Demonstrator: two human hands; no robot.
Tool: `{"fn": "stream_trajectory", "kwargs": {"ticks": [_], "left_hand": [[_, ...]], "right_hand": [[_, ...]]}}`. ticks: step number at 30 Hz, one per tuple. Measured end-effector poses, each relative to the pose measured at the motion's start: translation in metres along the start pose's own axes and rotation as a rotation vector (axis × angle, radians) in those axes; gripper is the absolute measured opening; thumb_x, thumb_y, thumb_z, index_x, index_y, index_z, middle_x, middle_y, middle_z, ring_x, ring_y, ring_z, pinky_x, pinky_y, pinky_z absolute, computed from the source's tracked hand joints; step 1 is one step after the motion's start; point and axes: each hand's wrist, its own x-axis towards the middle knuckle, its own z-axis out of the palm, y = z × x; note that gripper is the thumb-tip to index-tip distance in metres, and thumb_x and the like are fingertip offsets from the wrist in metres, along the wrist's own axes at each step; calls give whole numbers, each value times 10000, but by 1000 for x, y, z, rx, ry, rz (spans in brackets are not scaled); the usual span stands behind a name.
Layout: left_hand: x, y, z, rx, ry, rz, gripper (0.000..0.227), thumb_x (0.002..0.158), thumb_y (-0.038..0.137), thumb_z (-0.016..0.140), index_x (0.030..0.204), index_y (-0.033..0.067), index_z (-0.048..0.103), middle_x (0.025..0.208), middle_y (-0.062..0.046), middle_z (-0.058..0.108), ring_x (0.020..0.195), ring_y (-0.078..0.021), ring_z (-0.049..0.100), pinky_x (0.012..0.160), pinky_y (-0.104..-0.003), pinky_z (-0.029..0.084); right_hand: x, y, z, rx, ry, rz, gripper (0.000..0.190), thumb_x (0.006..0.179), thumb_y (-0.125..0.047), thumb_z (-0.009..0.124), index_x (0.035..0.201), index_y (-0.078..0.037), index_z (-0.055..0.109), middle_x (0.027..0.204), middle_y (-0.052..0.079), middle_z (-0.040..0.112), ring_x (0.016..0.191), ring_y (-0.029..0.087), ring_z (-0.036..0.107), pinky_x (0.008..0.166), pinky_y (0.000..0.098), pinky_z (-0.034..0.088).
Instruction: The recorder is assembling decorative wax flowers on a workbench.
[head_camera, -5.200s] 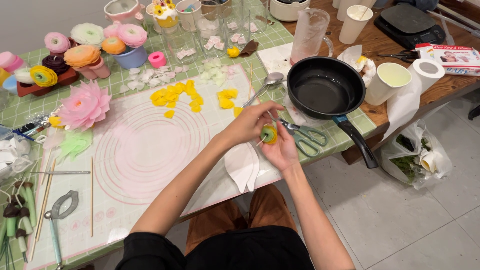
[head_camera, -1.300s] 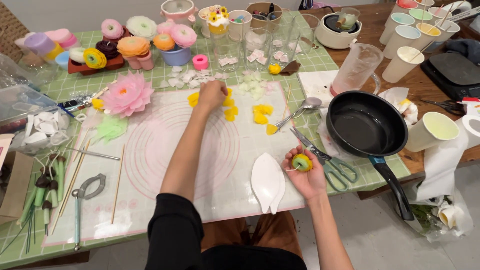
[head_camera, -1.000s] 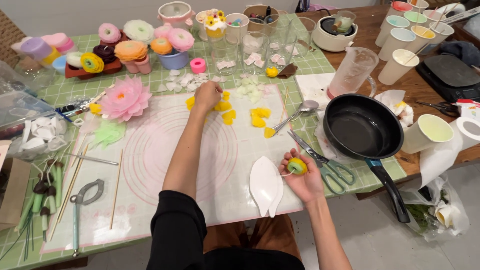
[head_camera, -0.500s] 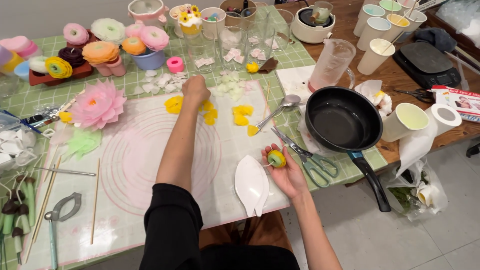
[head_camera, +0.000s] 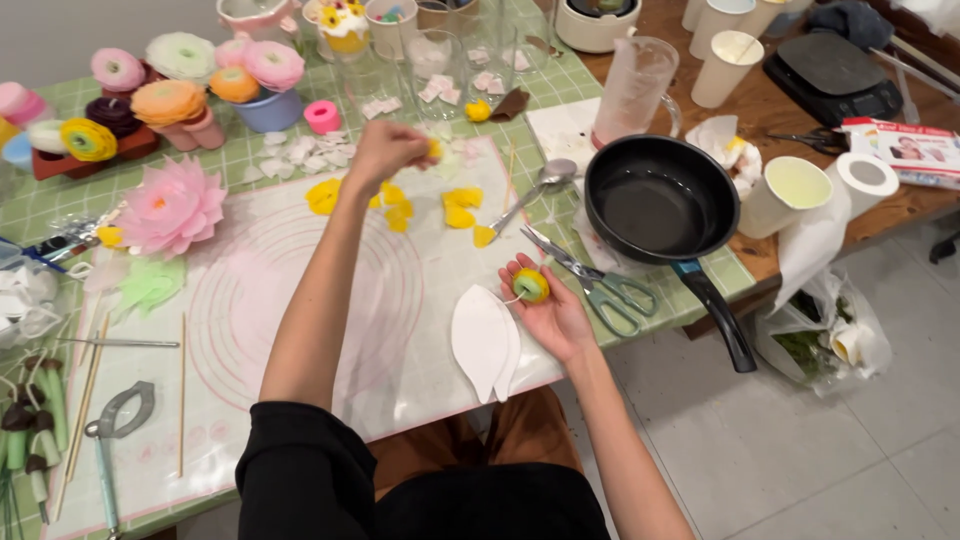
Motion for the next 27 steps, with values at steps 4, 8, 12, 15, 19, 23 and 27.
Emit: {"fn": "stream_trajectory", "kwargs": {"ticks": [4,8,12,15,19,23,27], "left_hand": [[11,65,99,-24,-168,186,147,881,66,691,941,-49,759,852,-127,790,707,-121,766,650,-262,635],[20,102,193,146,-279,388,123,834,94,757,905,-7,755,803,-102,784,711,-149,765,644,-297,612],[14,117,255,484,-290,553,67,719,83,757,782,66,774,752,-119,770,721,-264,758,678,-388,591],[20,95,286,658,-234,629,54,694,80,741,723,100,782,752,-159,741,754,-356,723,684,-452,567],[21,85,307,773,-248,651,75,673,59,730,681,122,770,756,-148,735,768,-356,711,726,-446,556],[24,72,318,990,-302,752,81,599,121,807,618,120,728,678,-132,719,739,-320,711,816,-452,480],[24,64,321,1049,-360,719,143,581,146,840,641,109,716,686,-126,719,729,-314,709,812,-445,463]], "right_hand": [[4,-1,-10,-4,-41,-3,392,1093,-209,493,1390,45,523,1319,178,608,1288,323,561,1150,441,449],[6,0,-13,74,-97,3,403,1095,-211,492,1402,47,530,1271,178,621,1231,307,584,1148,438,456],[9,-1,-21,97,-97,5,403,1094,-223,482,1367,71,525,1264,204,617,1217,319,587,1145,437,463],[18,0,-43,67,-37,-74,228,1066,-178,461,1201,-11,536,1251,144,638,1201,306,602,1126,489,477],[14,-1,-32,2,-104,-46,295,1080,-191,443,1259,15,553,1270,160,645,1165,278,610,1039,439,492],[12,0,-34,-52,-62,-27,312,1090,-221,416,1270,-6,553,1264,141,654,1144,253,623,1007,411,522],[17,1,-43,-46,-43,-52,305,1101,-217,395,1269,-21,558,1266,128,647,1133,241,626,989,395,535]]}}
